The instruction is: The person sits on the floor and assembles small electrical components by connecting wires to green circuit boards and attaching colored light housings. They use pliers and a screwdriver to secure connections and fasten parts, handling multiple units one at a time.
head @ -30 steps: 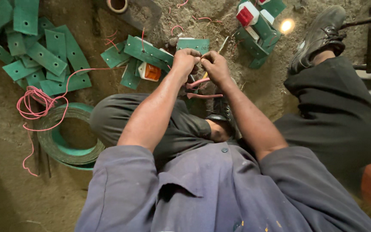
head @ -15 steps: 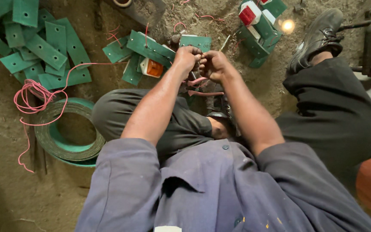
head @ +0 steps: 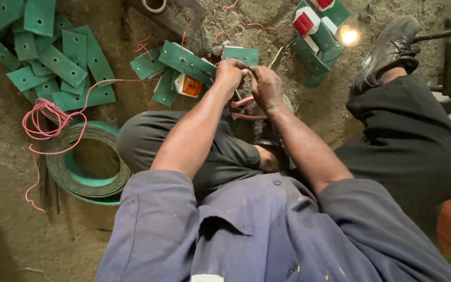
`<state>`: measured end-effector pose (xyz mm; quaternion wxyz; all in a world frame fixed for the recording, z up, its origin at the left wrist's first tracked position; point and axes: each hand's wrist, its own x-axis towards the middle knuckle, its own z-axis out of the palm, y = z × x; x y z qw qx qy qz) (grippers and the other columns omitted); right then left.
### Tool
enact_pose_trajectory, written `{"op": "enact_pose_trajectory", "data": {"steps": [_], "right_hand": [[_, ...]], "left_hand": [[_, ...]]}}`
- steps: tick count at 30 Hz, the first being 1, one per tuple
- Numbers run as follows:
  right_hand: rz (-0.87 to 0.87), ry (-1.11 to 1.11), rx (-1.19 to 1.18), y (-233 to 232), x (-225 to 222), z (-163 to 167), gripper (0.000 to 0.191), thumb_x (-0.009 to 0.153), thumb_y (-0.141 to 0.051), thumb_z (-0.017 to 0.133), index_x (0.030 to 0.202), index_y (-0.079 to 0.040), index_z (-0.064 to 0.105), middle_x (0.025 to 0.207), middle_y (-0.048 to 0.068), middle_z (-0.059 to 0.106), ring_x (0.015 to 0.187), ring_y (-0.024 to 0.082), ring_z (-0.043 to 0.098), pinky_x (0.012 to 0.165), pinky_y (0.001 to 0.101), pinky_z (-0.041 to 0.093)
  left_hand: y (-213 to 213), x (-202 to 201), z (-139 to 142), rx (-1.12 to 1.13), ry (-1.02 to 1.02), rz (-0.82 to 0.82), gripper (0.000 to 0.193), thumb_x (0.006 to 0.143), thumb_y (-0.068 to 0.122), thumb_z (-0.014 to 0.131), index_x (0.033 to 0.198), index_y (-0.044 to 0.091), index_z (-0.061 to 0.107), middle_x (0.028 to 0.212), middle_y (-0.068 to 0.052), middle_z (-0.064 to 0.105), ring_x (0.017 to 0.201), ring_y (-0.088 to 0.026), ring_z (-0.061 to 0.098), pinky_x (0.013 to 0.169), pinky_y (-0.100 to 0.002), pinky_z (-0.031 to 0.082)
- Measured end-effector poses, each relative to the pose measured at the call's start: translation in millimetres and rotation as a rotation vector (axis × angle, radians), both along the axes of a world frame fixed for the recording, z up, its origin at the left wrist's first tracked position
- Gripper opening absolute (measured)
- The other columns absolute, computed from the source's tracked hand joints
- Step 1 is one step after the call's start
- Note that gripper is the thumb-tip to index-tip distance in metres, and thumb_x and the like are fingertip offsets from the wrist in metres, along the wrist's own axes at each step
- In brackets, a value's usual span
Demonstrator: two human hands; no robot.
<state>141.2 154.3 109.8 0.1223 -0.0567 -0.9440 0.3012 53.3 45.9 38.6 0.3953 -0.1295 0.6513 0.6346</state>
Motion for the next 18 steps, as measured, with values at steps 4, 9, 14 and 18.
{"op": "enact_pose_trajectory", "data": {"steps": [4,9,14,18], "right_hand": [[-0.04,-0.036,-0.031,3,0,-14,0.01,0.097,-0.015,0.069,0.1,-0.006,0.072,0.095,0.015,0.072,0.088,0.035,0.069,0.078,0.0433,0.054],[-0.348,-0.482,-0.721,16,-10,-48,0.012,0.096,-0.016,0.069,0.098,-0.005,0.073,0.089,0.013,0.073,0.082,0.028,0.07,0.072,0.0389,0.054],[-0.365,-0.67,-1.429,34,-14,-62,0.014,0.096,-0.014,0.069,0.103,-0.003,0.072,0.091,0.014,0.072,0.083,0.026,0.07,0.072,0.0369,0.055],[-0.214,-0.543,-1.195,31,-9,-43,0.017,0.095,-0.013,0.07,0.108,-0.002,0.071,0.093,0.014,0.072,0.083,0.025,0.07,0.072,0.0354,0.056]], "left_hand": [[-1,2,-1,0.045,0.028,0.02,0.011,0.09,-0.001,0.068,0.095,0.003,0.076,0.076,-0.006,0.072,0.059,-0.013,0.061,0.051,-0.031,0.048],[-4,3,-5,-0.001,0.068,0.015,0.015,0.089,-0.005,0.062,0.09,0.001,0.076,0.075,-0.008,0.072,0.059,-0.016,0.062,0.051,-0.033,0.049],[-4,3,-6,-0.007,0.164,0.026,0.022,0.088,-0.008,0.058,0.088,0.001,0.079,0.08,-0.008,0.078,0.068,-0.014,0.068,0.06,-0.03,0.055],[-4,1,-1,-0.107,0.124,0.002,0.017,0.085,-0.005,0.064,0.089,0.004,0.078,0.079,-0.008,0.077,0.065,-0.014,0.069,0.059,-0.03,0.055]]}}
